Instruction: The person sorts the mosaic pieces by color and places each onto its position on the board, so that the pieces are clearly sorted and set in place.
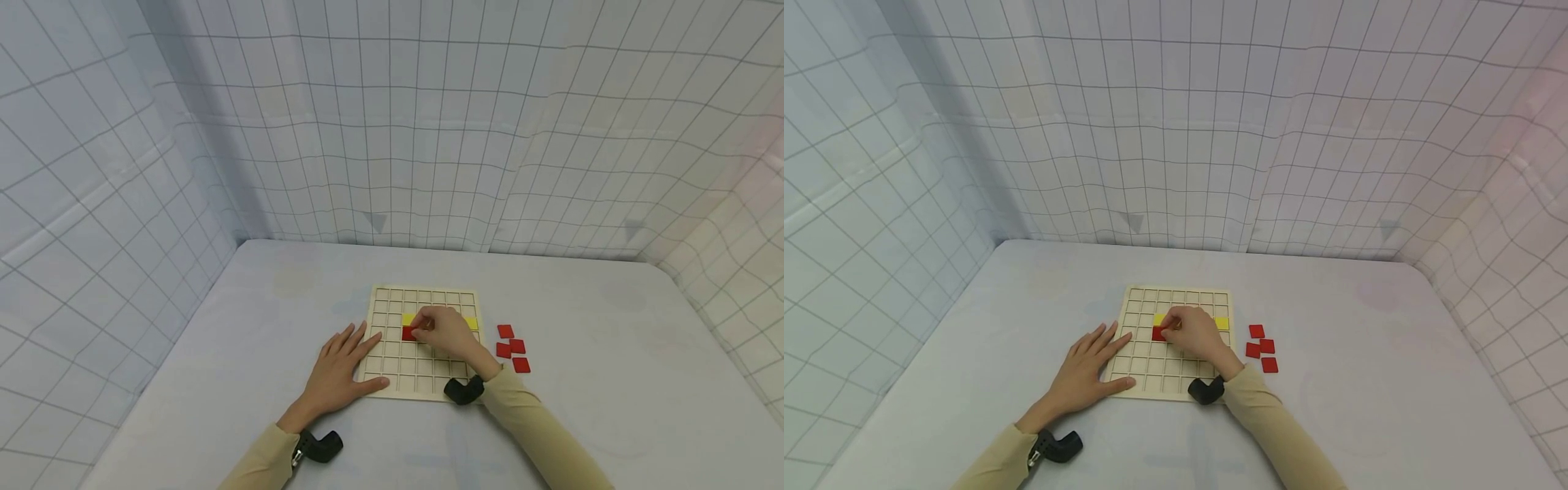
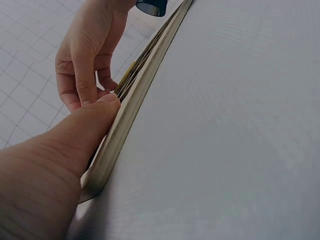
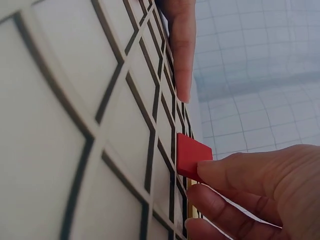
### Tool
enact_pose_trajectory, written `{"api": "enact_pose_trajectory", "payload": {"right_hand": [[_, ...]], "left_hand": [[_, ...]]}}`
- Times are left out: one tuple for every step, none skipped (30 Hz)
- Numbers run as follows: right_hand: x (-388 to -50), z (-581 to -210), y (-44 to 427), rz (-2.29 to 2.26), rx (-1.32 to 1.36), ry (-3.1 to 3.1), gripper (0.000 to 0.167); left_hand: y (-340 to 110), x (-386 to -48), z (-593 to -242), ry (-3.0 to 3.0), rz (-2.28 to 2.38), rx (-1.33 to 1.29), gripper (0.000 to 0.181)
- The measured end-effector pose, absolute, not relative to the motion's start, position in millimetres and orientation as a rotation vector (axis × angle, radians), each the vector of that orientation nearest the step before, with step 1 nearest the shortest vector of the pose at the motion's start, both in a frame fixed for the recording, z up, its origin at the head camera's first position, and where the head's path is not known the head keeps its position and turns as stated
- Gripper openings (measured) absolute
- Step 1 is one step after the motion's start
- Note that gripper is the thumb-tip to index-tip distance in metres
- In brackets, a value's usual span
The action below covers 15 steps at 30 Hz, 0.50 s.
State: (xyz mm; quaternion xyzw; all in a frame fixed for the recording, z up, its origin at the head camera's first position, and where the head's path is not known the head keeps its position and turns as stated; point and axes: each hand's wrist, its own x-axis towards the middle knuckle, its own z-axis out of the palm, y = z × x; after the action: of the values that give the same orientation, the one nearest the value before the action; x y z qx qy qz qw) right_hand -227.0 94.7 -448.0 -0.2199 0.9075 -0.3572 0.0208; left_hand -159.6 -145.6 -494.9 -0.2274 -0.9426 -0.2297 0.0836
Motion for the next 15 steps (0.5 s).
{"api": "enact_pose_trajectory", "payload": {"right_hand": [[-226.9,-448.4,94.8,-1.1,-0.682,2.823,0.005],[-226.8,-448.5,94.9,-1.09,-0.68,2.833,0.004],[-226.7,-448.9,94.9,-1.08,-0.68,2.843,0.003],[-226.7,-449.2,95.0,-1.074,-0.681,2.851,0.003],[-226.7,-449.7,95.0,-1.064,-0.683,2.86,0.003],[-226.7,-450.0,95.0,-1.056,-0.681,2.867,0.004],[-226.7,-450.3,95.0,-1.049,-0.68,2.872,0.004],[-226.7,-450.3,94.9,-1.046,-0.678,2.876,0.005],[-226.6,-450.2,94.8,-1.047,-0.675,2.878,0.004],[-226.6,-450.0,94.7,-1.044,-0.675,2.881,0.004],[-226.5,-449.8,94.5,-1.042,-0.671,2.882,0.004],[-226.3,-449.3,94.3,-1.045,-0.672,2.884,0.004],[-226.2,-448.7,94.1,-1.046,-0.672,2.887,0.004],[-225.9,-448.1,93.8,-1.045,-0.671,2.892,0.004],[-225.8,-447.6,93.5,-1.044,-0.668,2.894,0.004]], "left_hand": [[-145.6,-159.7,-494.8,-2.816,-0.685,-0.678,0.082],[-145.6,-159.7,-494.7,-2.819,-0.686,-0.676,0.082],[-145.6,-159.7,-494.5,-2.826,-0.686,-0.675,0.082],[-145.5,-159.7,-494.3,-2.832,-0.687,-0.673,0.082],[-145.5,-159.7,-494.0,-2.837,-0.688,-0.672,0.082],[-145.5,-159.6,-493.8,-2.842,-0.688,-0.672,0.082],[-145.6,-159.7,-493.8,-2.845,-0.688,-0.671,0.082],[-145.6,-159.7,-493.8,-2.847,-0.688,-0.671,0.082],[-145.6,-159.7,-493.8,-2.849,-0.686,-0.671,0.082],[-145.6,-159.6,-493.7,-2.85,-0.684,-0.67,0.082],[-145.6,-159.6,-493.8,-2.85,-0.683,-0.669,0.082],[-145.5,-159.6,-493.8,-2.849,-0.684,-0.669,0.082],[-145.5,-159.6,-493.8,-2.849,-0.686,-0.668,0.082],[-145.4,-159.7,-493.7,-2.848,-0.688,-0.668,0.082],[-145.3,-159.6,-493.7,-2.846,-0.691,-0.668,0.082]]}}
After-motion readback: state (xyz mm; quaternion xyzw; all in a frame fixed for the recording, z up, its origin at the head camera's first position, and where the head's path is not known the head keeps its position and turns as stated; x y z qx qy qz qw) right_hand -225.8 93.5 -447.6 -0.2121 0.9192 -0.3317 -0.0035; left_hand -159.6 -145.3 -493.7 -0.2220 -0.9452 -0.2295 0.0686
